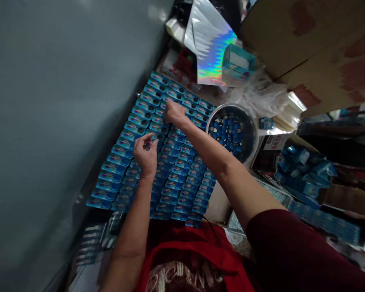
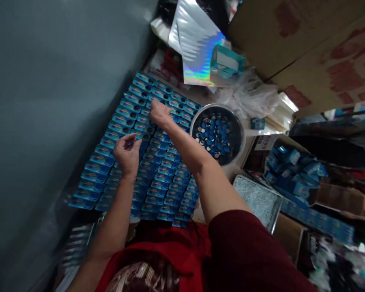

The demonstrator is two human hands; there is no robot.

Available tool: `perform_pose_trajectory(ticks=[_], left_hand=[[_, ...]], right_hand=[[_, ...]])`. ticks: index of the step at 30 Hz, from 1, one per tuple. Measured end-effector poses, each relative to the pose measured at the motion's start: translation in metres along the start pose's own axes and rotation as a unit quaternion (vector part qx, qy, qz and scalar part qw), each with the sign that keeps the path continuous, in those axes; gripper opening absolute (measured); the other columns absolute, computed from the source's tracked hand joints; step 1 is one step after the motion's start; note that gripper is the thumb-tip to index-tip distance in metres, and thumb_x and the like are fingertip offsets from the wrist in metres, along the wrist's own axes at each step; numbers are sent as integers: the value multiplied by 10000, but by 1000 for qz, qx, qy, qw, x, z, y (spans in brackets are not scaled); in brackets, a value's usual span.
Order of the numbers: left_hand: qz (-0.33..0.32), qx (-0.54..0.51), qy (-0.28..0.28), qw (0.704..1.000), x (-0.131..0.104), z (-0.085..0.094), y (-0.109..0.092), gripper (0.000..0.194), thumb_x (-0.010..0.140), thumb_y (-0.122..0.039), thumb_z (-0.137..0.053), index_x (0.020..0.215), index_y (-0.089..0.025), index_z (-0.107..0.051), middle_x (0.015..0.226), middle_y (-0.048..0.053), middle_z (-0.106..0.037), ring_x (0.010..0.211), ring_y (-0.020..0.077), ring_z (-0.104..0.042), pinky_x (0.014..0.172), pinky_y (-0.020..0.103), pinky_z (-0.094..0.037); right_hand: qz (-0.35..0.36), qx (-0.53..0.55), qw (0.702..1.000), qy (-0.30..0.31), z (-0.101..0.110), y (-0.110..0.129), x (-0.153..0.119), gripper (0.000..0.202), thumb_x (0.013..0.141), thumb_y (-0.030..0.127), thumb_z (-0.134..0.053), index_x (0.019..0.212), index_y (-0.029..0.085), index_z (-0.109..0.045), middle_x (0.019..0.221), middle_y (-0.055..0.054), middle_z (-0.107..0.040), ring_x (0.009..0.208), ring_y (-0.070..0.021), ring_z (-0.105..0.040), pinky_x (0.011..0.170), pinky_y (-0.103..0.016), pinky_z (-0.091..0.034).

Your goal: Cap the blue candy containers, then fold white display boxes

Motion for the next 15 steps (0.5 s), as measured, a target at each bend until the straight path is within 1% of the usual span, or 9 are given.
perform_pose_trajectory(ticks=[2, 3, 5, 6, 7, 9, 11, 13, 15], left_hand=[[16, -37, -18, 999, -17, -10, -22, 247, 848, -242, -790, 1083, -207, -725, 1076, 54, -735, 958, 190, -729, 855, 307, -601], [26, -60, -18, 998, -28, -15, -37, 232, 862, -251, -771, 1079, -207, -702, 1060, 50, -738, 936, 184, -740, 836, 303, -608], [46, -106, 13, 993, -52, -31, -67, 177, 895, -265, -733, 1049, -214, -664, 1038, 42, -739, 902, 173, -755, 835, 306, -622], [57, -126, 46, 989, -64, -42, -81, 152, 911, -274, -718, 1038, -218, -656, 1031, 42, -740, 898, 172, -759, 847, 313, -629], [68, -145, 90, 983, -76, -57, -94, 139, 928, -282, -704, 1044, -223, -657, 1035, 46, -744, 910, 177, -763, 870, 326, -634], [81, -165, 195, 963, -95, -97, -111, 179, 951, -282, -681, 1122, -230, -671, 1099, 73, -754, 996, 206, -768, 947, 369, -631], [81, -130, 274, 949, -103, -147, -115, 323, 933, -230, -689, 1255, -224, -664, 1272, 122, -734, 1202, 260, -729, 1094, 421, -572], [109, -12, 287, 952, -100, -198, -106, 431, 838, -137, -759, 1257, -199, -680, 1456, 172, -649, 1435, 333, -592, 1251, 455, -425], [196, 59, 256, 945, -93, -239, -91, 438, 805, -135, -798, 1228, -182, -697, 1552, 224, -567, 1558, 416, -450, 1309, 506, -301]], right_hand=[[-21, -18, 1000, -10, 8, 6, -14, 588, 717, 103, -931, 1257, 184, -712, 1178, -69, -775, 1063, -218, -687, 904, -316, -520], [-19, -24, 999, -20, 14, 9, -27, 548, 756, 121, -911, 1257, 216, -710, 1175, -38, -777, 1052, -199, -688, 888, -293, -509], [23, -12, 998, -52, 30, 4, -64, 364, 862, 203, -846, 1202, 248, -726, 1168, 6, -780, 1066, -172, -687, 871, -258, -488], [40, -1, 997, -73, 41, -7, -86, 263, 925, 257, -792, 1181, 255, -731, 1180, 18, -779, 1083, -162, -685, 876, -248, -482], [41, 8, 994, -97, 53, -26, -109, 194, 991, 303, -715, 1179, 258, -731, 1197, 19, -776, 1093, -158, -686, 889, -248, -480], [-5, 7, 990, -139, 78, -82, -151, 263, 1094, 311, -511, 1251, 217, -700, 1207, -46, -772, 1076, -185, -700, 921, -288, -489], [-121, -42, 981, -145, 99, -150, -183, 294, 1089, 329, -510, 1232, 155, -699, 1195, -142, -767, 1106, -263, -717, 918, -333, -507], [-237, -117, 956, -129, 107, -208, -203, 403, 1089, 415, -527, 1300, 94, -651, 1276, -238, -716, 1156, -331, -714, 932, -375, -521], [-268, -167, 942, -116, 102, -238, -208, 531, 1093, 510, -498, 1383, 76, -590, 1338, -285, -657, 1175, -365, -706, 938, -407, -532]])
Point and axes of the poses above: each hand's wrist, its own x-axis towards the middle knuckle, its own z-axis out of the back of the hand, y = z × x, the point moved 3 cm from there along x, towards the middle knuckle
